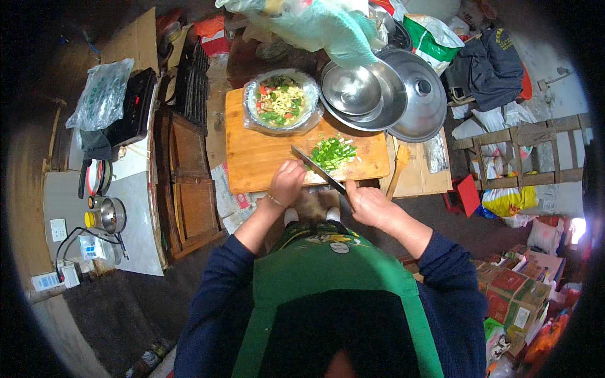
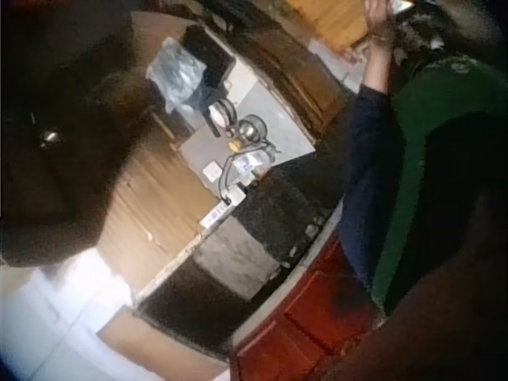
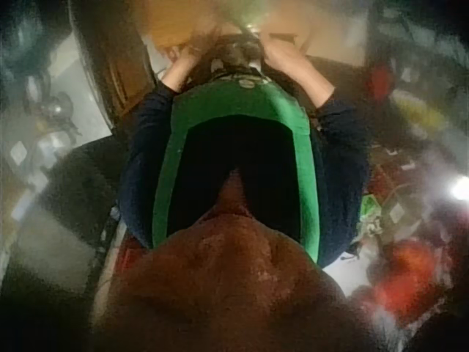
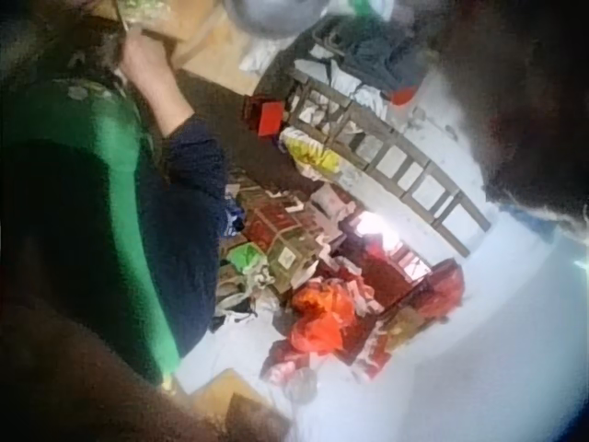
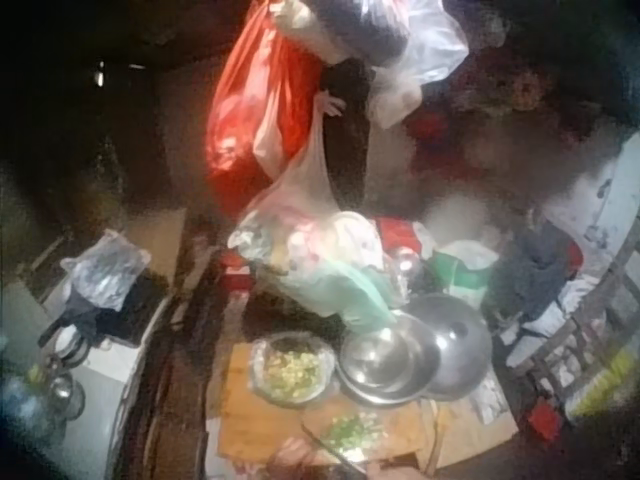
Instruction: The person washes green onions under a tap, then chops them on a wooden cutting board using a knife. They then walk to an outdoor market stall and inspect various bulk spices and dried goods by hand.
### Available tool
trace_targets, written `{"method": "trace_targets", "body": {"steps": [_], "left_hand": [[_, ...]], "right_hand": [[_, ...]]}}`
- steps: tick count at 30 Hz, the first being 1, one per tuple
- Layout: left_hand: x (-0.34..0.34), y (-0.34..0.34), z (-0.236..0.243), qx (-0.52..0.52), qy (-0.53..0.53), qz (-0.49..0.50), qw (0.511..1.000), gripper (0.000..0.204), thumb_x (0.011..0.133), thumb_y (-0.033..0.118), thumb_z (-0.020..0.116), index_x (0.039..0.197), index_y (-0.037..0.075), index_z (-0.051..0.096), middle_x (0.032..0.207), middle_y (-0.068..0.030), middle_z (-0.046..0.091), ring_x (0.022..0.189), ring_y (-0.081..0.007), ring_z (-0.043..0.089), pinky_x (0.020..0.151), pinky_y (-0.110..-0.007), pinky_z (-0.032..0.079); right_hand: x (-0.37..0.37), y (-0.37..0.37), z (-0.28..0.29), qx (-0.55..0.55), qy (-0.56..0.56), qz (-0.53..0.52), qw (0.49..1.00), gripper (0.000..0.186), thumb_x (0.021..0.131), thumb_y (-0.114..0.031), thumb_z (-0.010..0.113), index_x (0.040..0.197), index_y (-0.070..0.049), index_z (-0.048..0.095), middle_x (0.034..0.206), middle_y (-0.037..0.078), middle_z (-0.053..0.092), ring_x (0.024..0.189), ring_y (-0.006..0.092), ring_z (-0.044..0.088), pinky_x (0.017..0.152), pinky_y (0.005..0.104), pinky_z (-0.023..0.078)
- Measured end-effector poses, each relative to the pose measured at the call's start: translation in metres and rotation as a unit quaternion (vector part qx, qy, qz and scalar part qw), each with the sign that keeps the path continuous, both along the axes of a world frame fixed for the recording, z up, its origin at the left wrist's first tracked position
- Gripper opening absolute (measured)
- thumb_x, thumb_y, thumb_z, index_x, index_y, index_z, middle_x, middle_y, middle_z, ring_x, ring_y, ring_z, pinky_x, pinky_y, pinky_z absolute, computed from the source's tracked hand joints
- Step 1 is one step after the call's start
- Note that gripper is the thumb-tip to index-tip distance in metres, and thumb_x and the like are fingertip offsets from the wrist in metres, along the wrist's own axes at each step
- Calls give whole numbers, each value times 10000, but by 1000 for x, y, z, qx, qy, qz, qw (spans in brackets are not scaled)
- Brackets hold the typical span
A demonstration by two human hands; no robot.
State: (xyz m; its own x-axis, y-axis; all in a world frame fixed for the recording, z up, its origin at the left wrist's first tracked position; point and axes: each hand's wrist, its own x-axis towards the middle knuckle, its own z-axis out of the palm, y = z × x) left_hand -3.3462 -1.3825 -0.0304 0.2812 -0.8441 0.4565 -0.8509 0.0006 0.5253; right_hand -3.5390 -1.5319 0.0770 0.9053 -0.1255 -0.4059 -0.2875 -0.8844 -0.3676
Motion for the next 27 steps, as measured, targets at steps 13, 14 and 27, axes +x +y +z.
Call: {"method": "trace_targets", "body": {"steps": [13,14,27], "left_hand": [[3,3,-9,-30,41,-11,999,238,708,3,573,942,9,618,978,-134,607,911,-299,561,813,-388,466],[3,8,-7,-34,26,-5,999,271,696,-29,574,960,10,619,1011,-121,601,938,-288,553,821,-375,467],[2,22,6,-17,-3,22,1000,242,662,-23,576,900,17,591,953,-117,570,929,-297,533,798,-353,470]], "right_hand": [[3,2,-2,-6,-5,-41,999,272,863,-133,524,969,37,339,694,297,577,681,477,571,609,529,450],[6,-1,-3,-9,-7,-42,999,266,874,-141,519,957,37,340,692,299,575,684,483,566,612,533,447],[11,-8,1,-45,-45,15,998,277,859,-134,525,988,40,351,681,278,584,663,465,578,596,514,462]]}}
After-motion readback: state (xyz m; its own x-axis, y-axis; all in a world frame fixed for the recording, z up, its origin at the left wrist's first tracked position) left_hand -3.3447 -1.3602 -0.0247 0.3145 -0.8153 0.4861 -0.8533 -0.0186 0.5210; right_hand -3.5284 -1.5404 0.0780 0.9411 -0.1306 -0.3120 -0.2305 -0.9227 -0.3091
